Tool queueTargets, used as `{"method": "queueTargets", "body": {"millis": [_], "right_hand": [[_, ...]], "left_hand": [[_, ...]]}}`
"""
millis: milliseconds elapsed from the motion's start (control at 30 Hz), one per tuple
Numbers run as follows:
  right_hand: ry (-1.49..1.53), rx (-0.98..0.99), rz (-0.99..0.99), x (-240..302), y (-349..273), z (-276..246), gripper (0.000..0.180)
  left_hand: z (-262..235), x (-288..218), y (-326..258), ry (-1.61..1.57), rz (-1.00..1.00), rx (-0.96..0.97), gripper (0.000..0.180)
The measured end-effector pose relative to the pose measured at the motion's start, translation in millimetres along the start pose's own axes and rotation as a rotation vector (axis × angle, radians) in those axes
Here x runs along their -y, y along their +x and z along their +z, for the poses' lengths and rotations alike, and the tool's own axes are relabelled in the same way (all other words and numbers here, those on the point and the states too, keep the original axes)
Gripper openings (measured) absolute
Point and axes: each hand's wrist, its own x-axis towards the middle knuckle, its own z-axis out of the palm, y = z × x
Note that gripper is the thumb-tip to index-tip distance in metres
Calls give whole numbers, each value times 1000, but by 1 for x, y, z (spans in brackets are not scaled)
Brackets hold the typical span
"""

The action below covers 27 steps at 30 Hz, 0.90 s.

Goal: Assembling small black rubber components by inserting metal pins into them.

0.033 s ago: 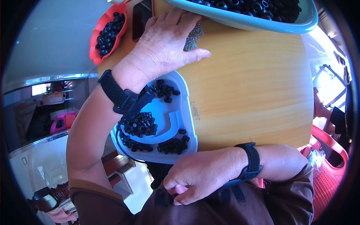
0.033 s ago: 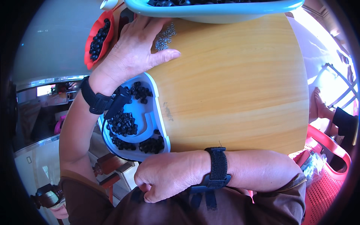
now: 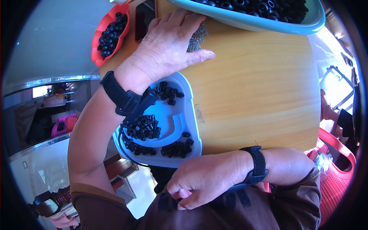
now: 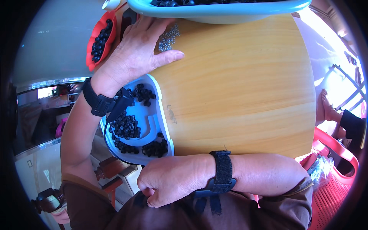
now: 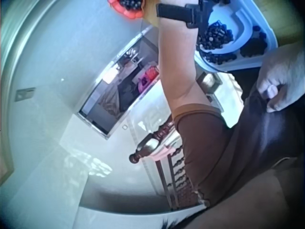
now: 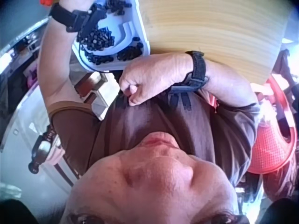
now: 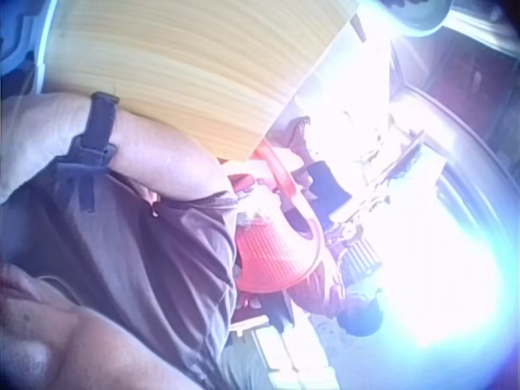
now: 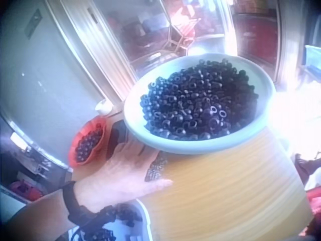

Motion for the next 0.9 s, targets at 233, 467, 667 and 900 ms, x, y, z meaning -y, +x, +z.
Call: {"method": "queueTargets", "body": {"millis": [233,467,667,900], "right_hand": [[-15,-11,10,-1,1,1,23],[-27,-28,-23,-5,0,5,26],[-26,-32,13,0,0,1,21],[-11,-65,-9,0,-1,-2,21]], "left_hand": [[-9,14,1,-311,42,291,58],[-1,21,3,-292,95,318,50],[10,28,1,-250,166,239,46],[17,31,3,-339,186,204,47]]}}
